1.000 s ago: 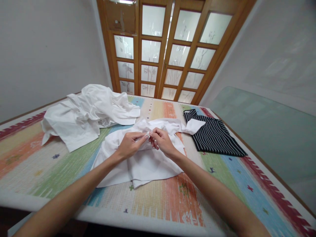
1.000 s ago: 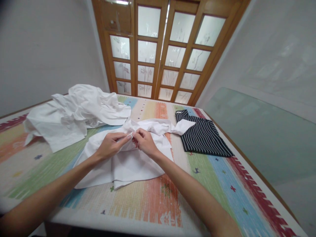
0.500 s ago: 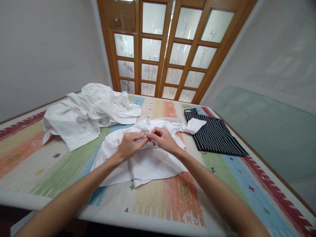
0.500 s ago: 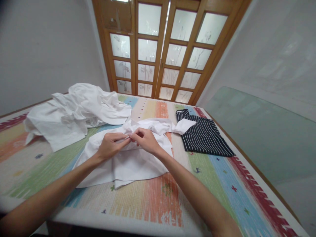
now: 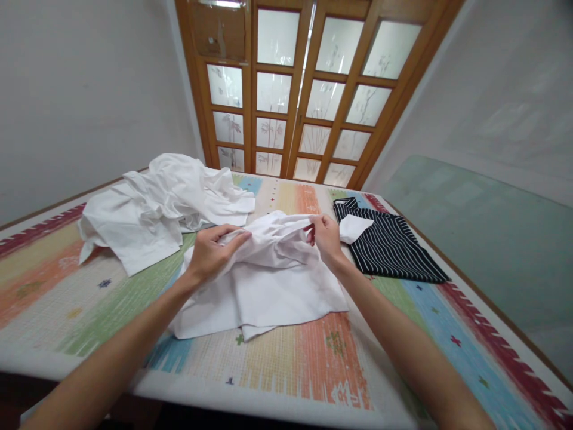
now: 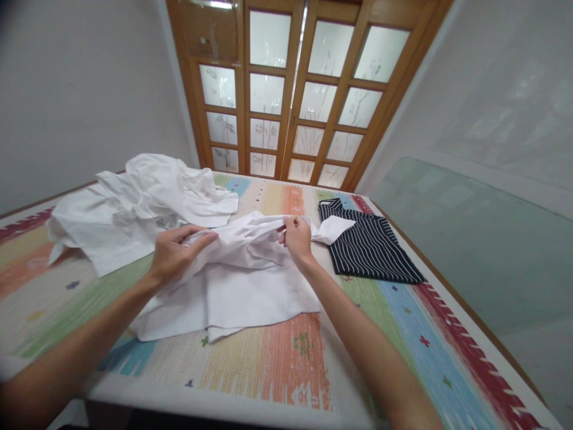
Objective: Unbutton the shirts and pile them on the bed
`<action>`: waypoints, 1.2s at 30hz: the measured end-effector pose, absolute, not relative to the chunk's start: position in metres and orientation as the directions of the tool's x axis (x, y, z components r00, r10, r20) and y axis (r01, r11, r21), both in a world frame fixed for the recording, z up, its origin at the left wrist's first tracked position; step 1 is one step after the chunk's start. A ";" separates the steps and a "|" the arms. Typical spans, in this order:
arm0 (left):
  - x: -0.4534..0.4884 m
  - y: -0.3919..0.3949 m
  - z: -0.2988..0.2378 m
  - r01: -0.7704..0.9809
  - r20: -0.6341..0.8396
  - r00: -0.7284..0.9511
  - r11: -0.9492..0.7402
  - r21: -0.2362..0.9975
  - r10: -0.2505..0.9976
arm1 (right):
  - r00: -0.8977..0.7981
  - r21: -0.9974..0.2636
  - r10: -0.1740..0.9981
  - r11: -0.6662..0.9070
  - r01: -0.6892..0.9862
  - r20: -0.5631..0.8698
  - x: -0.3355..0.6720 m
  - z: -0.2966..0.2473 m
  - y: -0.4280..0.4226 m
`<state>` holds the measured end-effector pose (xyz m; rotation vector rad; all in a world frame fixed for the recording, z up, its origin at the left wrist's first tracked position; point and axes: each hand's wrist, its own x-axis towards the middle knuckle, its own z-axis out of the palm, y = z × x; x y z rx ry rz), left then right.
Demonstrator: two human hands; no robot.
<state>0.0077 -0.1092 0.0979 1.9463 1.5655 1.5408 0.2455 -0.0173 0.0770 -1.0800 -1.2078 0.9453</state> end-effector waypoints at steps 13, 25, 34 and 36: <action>0.000 -0.115 0.112 0.526 0.606 0.174 -0.593 0.609 0.777 | -0.446 -0.886 0.880 0.329 0.326 0.163 0.211 0.066 -0.050; 0.001 -0.120 0.112 0.485 0.269 0.482 -0.510 0.710 0.834 | -0.532 -0.765 0.798 0.522 0.378 0.283 0.205 0.074 -0.049; 0.027 -0.100 0.080 0.600 0.204 0.321 -0.365 0.712 0.925 | -0.516 -0.909 0.823 0.377 0.181 0.239 0.211 0.070 -0.056; 0.032 -0.095 0.075 0.610 0.248 0.300 -0.385 0.692 0.921 | -0.514 -0.904 0.820 0.388 0.176 0.252 0.213 0.069 -0.056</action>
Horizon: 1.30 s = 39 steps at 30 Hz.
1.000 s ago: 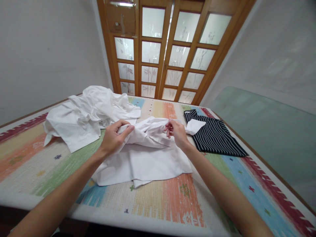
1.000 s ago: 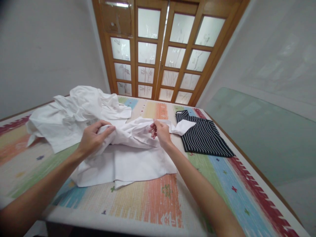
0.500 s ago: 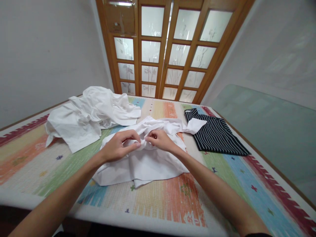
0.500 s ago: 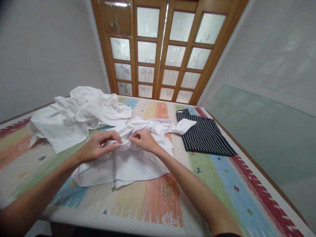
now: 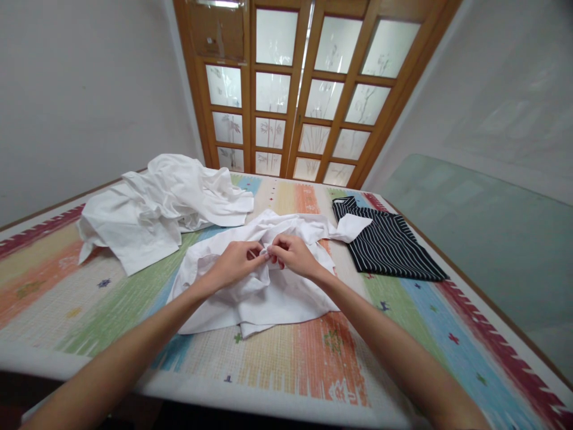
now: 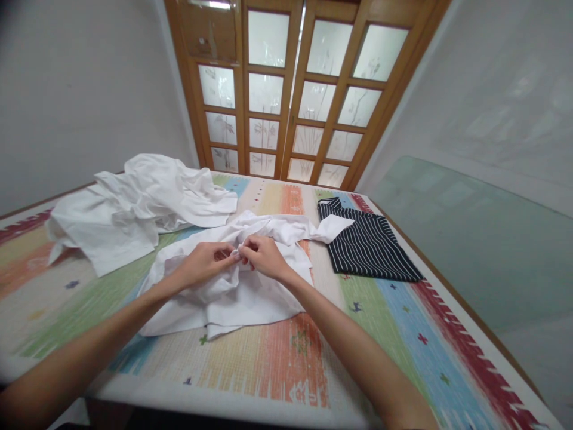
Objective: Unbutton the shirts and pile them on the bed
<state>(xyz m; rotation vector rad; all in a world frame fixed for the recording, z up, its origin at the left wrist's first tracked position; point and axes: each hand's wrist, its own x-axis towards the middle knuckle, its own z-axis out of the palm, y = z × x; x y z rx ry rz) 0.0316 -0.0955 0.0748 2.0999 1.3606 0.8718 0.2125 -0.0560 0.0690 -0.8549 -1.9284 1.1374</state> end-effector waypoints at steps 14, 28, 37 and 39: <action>0.040 -0.092 0.068 0.404 0.386 0.234 -0.450 0.796 0.892 | -0.469 -0.935 0.848 0.335 0.116 0.246 0.216 0.055 -0.053; 0.046 -0.105 0.066 0.501 0.463 0.218 -0.506 0.703 0.859 | -0.430 -0.978 0.899 0.157 0.140 0.083 0.218 0.062 -0.053; 0.048 -0.103 0.061 0.148 0.267 0.147 -0.288 0.946 0.952 | -0.406 -0.888 0.871 0.394 0.236 0.278 0.212 0.049 -0.059; 0.049 -0.103 0.058 0.123 0.245 0.119 -0.259 0.958 0.962 | -0.390 -0.886 0.871 0.405 0.227 0.298 0.211 0.048 -0.060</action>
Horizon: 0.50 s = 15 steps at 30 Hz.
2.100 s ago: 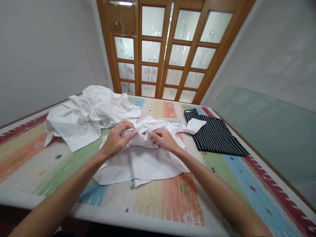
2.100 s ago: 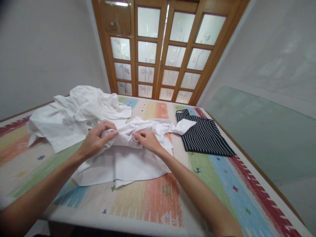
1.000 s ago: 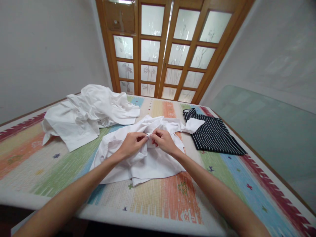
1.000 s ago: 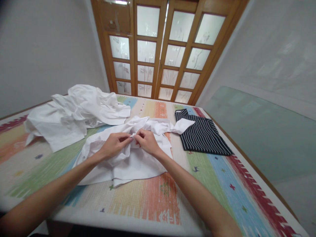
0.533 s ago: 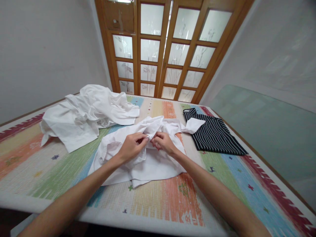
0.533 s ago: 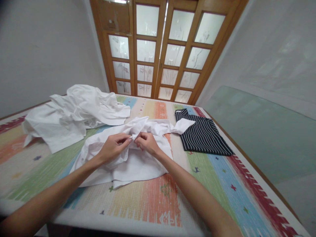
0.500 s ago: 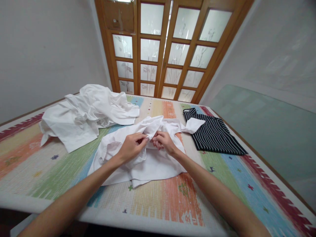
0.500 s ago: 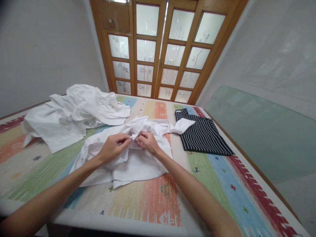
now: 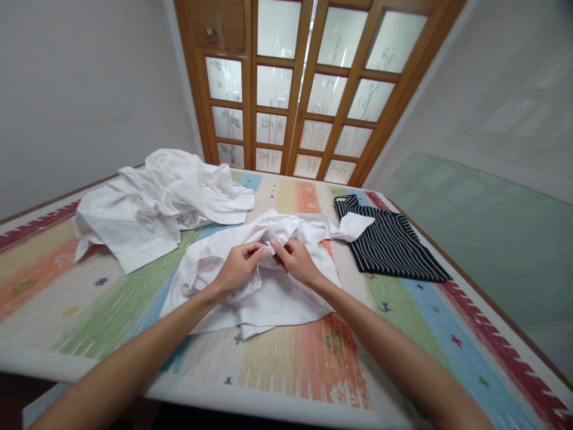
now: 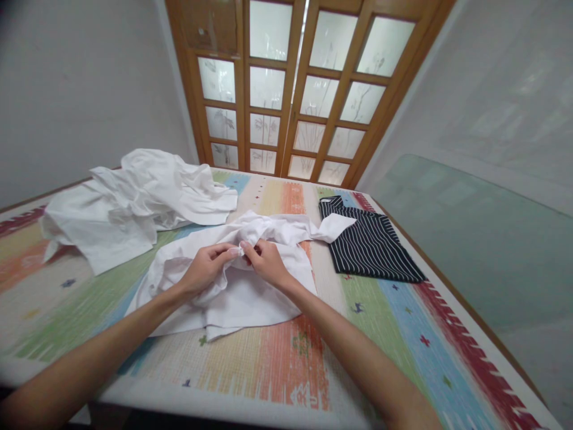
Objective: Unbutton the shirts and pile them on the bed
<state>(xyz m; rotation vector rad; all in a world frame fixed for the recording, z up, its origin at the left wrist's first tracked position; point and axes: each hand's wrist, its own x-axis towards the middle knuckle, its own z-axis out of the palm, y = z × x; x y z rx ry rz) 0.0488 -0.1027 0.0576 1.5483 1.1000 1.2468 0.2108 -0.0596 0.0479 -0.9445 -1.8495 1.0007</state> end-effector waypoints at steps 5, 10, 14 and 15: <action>0.050 -0.102 0.050 0.191 0.221 0.054 -0.227 0.955 0.974 | -0.410 -0.904 0.867 0.384 0.190 0.282 0.210 0.048 -0.060; 0.050 -0.100 0.046 0.238 0.261 0.080 -0.273 0.932 0.962 | -0.434 -0.943 0.877 0.297 0.149 0.207 0.212 0.049 -0.061; 0.050 -0.099 0.043 0.254 0.270 0.108 -0.290 0.923 0.957 | -0.442 -0.943 0.879 0.282 0.176 0.180 0.214 0.050 -0.060; 0.050 -0.099 0.042 0.253 0.272 0.108 -0.291 0.923 0.956 | -0.447 -0.937 0.876 0.292 0.189 0.183 0.215 0.050 -0.059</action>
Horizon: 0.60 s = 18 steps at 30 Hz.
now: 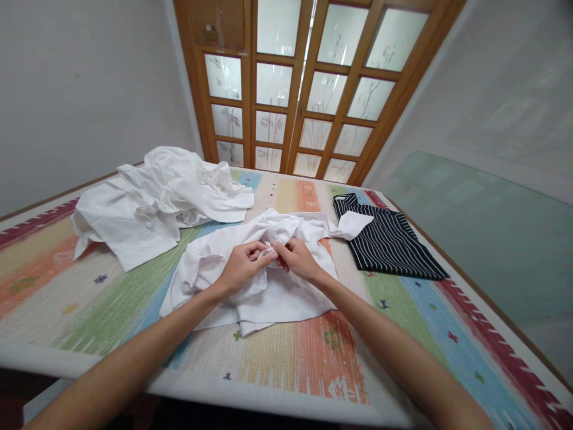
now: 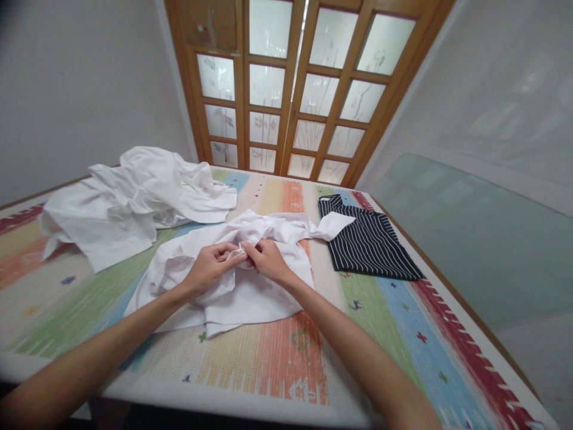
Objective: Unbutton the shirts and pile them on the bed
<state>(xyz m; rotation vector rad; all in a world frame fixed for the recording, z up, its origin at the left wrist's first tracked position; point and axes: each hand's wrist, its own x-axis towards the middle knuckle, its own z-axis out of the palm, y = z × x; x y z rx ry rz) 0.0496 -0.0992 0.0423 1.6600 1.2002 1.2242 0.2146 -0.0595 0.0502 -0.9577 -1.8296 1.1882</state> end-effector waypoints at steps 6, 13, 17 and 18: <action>0.051 -0.101 0.044 0.232 0.263 0.106 -0.281 0.931 0.959 | -0.429 -0.840 0.876 0.394 0.373 0.220 0.216 0.055 -0.057; 0.043 -0.105 0.060 0.326 0.316 0.070 -0.320 0.889 0.946 | -0.288 -0.677 0.868 0.496 0.544 0.405 0.227 0.063 -0.041; 0.029 -0.101 0.069 0.360 0.437 -0.047 -0.393 0.846 0.898 | -0.036 -0.853 0.944 0.313 0.417 0.329 0.248 0.072 -0.016; 0.026 -0.100 0.072 0.350 0.472 -0.073 -0.420 0.837 0.879 | 0.035 -0.906 0.961 0.247 0.342 0.275 0.253 0.075 -0.010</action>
